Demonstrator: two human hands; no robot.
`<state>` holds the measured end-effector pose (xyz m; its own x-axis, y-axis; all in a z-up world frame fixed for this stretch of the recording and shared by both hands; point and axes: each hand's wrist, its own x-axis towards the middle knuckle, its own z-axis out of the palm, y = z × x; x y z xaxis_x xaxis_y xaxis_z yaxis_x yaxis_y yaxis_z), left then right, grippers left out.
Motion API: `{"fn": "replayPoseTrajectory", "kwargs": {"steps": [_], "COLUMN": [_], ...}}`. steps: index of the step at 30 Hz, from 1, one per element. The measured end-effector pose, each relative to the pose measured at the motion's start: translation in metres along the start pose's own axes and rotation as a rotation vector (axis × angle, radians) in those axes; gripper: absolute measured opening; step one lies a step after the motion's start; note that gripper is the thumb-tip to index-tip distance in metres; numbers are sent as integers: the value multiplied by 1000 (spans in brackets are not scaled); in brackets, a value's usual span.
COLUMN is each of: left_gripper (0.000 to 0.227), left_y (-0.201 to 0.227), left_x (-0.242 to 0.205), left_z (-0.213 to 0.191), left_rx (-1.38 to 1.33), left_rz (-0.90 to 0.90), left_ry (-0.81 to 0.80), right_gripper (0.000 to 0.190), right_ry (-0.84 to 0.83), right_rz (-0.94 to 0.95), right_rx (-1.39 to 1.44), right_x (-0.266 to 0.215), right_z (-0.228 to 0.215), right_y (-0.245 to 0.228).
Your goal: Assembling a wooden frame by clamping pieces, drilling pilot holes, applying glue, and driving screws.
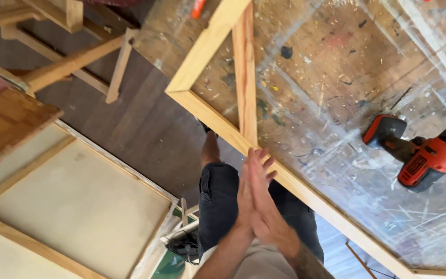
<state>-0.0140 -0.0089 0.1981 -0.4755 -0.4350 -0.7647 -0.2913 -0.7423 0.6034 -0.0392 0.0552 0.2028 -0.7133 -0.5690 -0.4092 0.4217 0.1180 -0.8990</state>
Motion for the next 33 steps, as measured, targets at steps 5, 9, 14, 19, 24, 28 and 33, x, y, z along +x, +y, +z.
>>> {"fn": "replayPoseTrajectory", "kwargs": {"steps": [5, 9, 14, 19, 24, 28, 33], "left_gripper": [52, 56, 45, 39, 34, 32, 35], "left_y": [59, 149, 182, 224, 281, 303, 349], "left_x": [-22, -12, 33, 85, 154, 202, 235], "left_z": [-70, -135, -259, -297, -245, -210, -115], "left_rx": [-487, 391, 438, 474, 528, 697, 1053], "left_rz": [-236, -530, -243, -282, -30, 75, 227], "left_ry": [-312, -354, -251, -223, -330, -377, -393], "right_gripper": [76, 80, 91, 77, 80, 30, 25], "right_ry": [-5, 305, 345, 331, 413, 795, 1018], "right_rz": [-94, -173, -97, -133, -177, 69, 234], "right_rx": [-660, -1116, -1318, -1344, -735, -744, -431], "right_x": [106, 247, 302, 270, 201, 121, 99], "right_z": [55, 25, 46, 74, 79, 85, 124], "right_y": [-19, 27, 13, -1, -27, 38, 36]}}
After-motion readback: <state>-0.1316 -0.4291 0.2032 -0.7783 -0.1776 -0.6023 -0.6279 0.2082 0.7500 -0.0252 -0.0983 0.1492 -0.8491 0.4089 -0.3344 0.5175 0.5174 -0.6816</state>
